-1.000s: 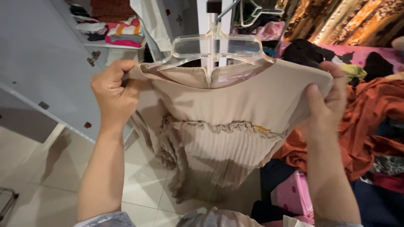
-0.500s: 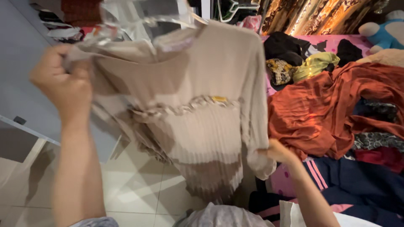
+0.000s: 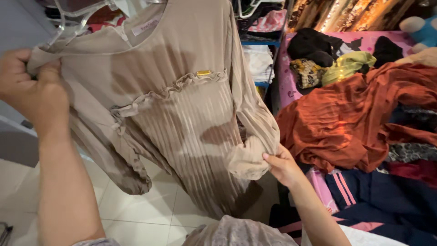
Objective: The person picks up a checkered dress from a pile on the bed, places it on a hanger, and hangs it in a wardrobe. They repeat this process with a pink dress and a beige pleated top, organizing the items by hanging them in the closet.
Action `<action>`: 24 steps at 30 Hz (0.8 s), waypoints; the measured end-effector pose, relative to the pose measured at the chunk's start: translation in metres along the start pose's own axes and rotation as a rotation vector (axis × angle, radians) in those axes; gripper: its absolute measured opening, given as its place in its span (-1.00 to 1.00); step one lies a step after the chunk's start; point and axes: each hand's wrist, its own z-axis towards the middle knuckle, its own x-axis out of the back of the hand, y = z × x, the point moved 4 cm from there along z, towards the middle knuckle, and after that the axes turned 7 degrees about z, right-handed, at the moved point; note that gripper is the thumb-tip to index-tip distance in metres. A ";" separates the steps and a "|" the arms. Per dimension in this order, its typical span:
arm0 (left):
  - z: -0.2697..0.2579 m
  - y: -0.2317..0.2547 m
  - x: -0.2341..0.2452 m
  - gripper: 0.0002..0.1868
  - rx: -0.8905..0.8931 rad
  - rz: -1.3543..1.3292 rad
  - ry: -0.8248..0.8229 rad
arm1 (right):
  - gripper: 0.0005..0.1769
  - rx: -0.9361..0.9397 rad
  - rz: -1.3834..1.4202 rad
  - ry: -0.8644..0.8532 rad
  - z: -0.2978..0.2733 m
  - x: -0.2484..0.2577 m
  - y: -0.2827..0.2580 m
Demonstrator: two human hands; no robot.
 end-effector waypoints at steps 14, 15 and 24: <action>-0.031 0.099 0.051 -0.88 -0.096 0.350 0.081 | -0.18 -0.061 0.183 -0.234 0.018 -0.065 0.001; -0.034 0.105 0.053 -0.88 -0.097 0.369 0.095 | -0.16 -0.034 0.145 -0.224 0.019 -0.063 0.001; -0.072 0.159 0.082 -0.92 -0.014 0.415 0.153 | -0.58 -0.137 0.056 -0.311 0.030 -0.002 0.023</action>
